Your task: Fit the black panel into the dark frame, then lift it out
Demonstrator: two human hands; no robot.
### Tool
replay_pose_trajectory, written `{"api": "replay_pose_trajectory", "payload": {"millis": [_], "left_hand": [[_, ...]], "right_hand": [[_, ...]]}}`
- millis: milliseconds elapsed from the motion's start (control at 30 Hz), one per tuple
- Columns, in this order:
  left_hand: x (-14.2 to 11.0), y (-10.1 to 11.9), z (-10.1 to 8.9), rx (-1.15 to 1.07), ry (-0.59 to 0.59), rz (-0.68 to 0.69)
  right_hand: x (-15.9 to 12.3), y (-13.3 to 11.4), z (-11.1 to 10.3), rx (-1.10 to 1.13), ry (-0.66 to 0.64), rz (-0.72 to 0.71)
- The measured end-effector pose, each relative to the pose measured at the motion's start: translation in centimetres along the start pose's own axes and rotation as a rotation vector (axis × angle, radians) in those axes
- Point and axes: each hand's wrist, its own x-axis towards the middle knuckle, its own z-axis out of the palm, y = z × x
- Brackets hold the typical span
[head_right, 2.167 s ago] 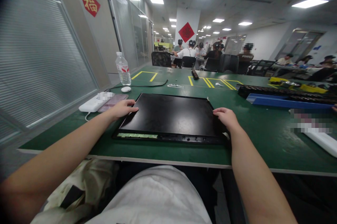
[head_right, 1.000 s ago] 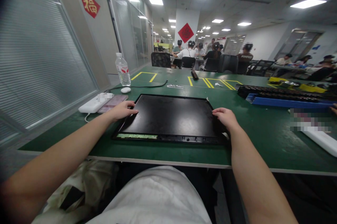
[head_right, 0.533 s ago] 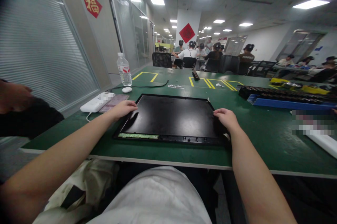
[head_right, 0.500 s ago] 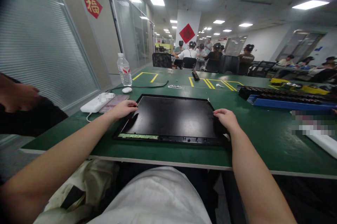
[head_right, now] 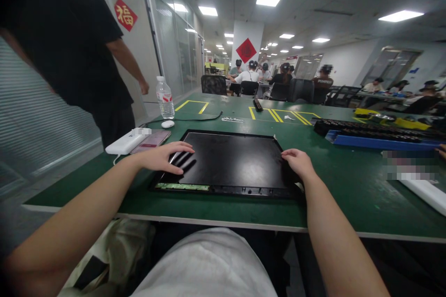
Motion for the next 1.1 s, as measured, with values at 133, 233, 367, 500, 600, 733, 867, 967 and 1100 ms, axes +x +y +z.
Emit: {"api": "replay_pose_trajectory", "payload": {"millis": [133,233,367,500,600,733,867,967,1100], "left_hand": [[-0.2,0.0,0.0,-0.008,-0.061,0.019],[-0.3,-0.2,0.0,-0.001,-0.086,0.049],[-0.4,-0.5,0.0,0.010,-0.112,0.051],[-0.3,-0.4,0.0,-0.012,-0.092,0.093],[-0.3,-0.4,0.1,-0.018,-0.087,0.122],[-0.3,-0.6,0.2,-0.024,-0.089,0.141],[-0.3,-0.3,0.2,-0.035,-0.109,0.131],[-0.3,0.2,0.2,-0.023,-0.110,0.127],[-0.2,0.5,0.2,-0.028,-0.110,0.157]], "right_hand": [[0.2,0.3,0.1,-0.009,0.015,-0.032],[0.3,0.5,0.1,-0.001,0.016,-0.042],[0.4,0.7,0.2,0.007,0.004,-0.023],[0.5,0.8,0.2,0.024,0.002,-0.018],[0.6,0.8,0.3,0.034,-0.003,-0.023],[0.4,0.7,0.3,0.044,-0.010,-0.021],[0.2,0.4,0.2,0.040,-0.001,-0.009],[0.1,0.3,0.2,0.020,0.000,-0.013],[0.3,0.6,0.3,0.009,0.002,-0.028]]}}
